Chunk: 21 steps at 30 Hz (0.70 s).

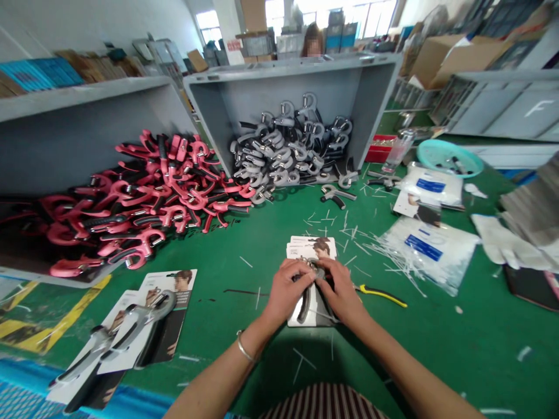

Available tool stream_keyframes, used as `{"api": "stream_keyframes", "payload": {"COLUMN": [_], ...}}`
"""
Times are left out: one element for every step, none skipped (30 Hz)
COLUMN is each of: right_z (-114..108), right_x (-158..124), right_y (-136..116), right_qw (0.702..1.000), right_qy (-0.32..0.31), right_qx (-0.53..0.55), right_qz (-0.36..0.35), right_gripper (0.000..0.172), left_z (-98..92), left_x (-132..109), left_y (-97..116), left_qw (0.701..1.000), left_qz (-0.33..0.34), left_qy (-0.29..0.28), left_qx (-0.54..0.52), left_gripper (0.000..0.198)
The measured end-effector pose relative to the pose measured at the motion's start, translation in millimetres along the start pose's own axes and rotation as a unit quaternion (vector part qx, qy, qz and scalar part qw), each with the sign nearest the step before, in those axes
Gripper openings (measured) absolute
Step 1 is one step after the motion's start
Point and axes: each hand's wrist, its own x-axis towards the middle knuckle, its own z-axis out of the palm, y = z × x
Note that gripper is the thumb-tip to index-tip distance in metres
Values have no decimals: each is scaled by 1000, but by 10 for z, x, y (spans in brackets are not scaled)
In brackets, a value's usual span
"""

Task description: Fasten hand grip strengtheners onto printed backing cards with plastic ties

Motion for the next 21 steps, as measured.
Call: {"api": "stream_keyframes", "payload": {"right_z": [28,58,87,113,131,139,130,103,54,-14,-97,-188,-278,-357,-417,-452,-460,-446,-413,-368,-320], "right_x": [-3,-5,-5,-3,1,9,18,26,29,25,8,-22,-65,-118,-177,-235,-286,-327,-354,-367,-368], "right_y": [-6,-7,-5,2,11,20,25,23,9,-20,-64,-123,-194,-271,-349,-421,-484,-534,-570,-592,-604], "right_qw": [1000,1000,999,999,999,999,999,999,999,999,999,999,999,996,990,980,968,957,946,936,927], "right_qy": [14,25,32,35,34,33,30,28,26,21,11,-10,-40,-79,-121,-158,-183,-197,-202,-204,-204], "right_qx": [-1,-1,1,4,7,10,13,18,26,34,40,38,26,0,-38,-83,-128,-172,-210,-243,-271], "right_qz": [5,10,15,19,22,25,27,29,30,28,21,8,-11,-35,-61,-88,-110,-128,-142,-152,-160], "right_gripper": [33,34,35,36,36,35,34,32,29,25,20,16,13,15,16,16,14,12,10,8,6], "left_z": [22,44,68,92,112,125,128,117,91,49,-7,-72,-143,-213,-278,-335,-381,-415,-436,-447,-446], "left_x": [-71,-151,-236,-320,-399,-468,-526,-573,-611,-643,-670,-696,-719,-739,-755,-764,-766,-760,-748,-732,-714], "left_y": [33,59,76,83,82,74,63,54,47,44,44,46,47,47,46,44,42,42,44,49,57], "left_qw": [1000,998,994,988,979,968,957,949,944,944,947,951,953,954,953,953,953,953,954,956,958], "left_qz": [17,38,59,80,100,117,131,140,142,136,121,100,76,52,33,20,12,7,2,-4,-12], "left_qy": [-3,-12,-26,-42,-62,-81,-100,-115,-125,-123,-107,-81,-55,-37,-34,-47,-68,-91,-108,-119,-122], "left_qx": [17,45,83,126,169,208,238,258,269,274,278,283,288,294,299,299,296,289,278,268,260], "left_gripper": [12,12,13,14,16,17,18,17,16,16,19,26,35,43,47,46,42,35,28,24,23]}}
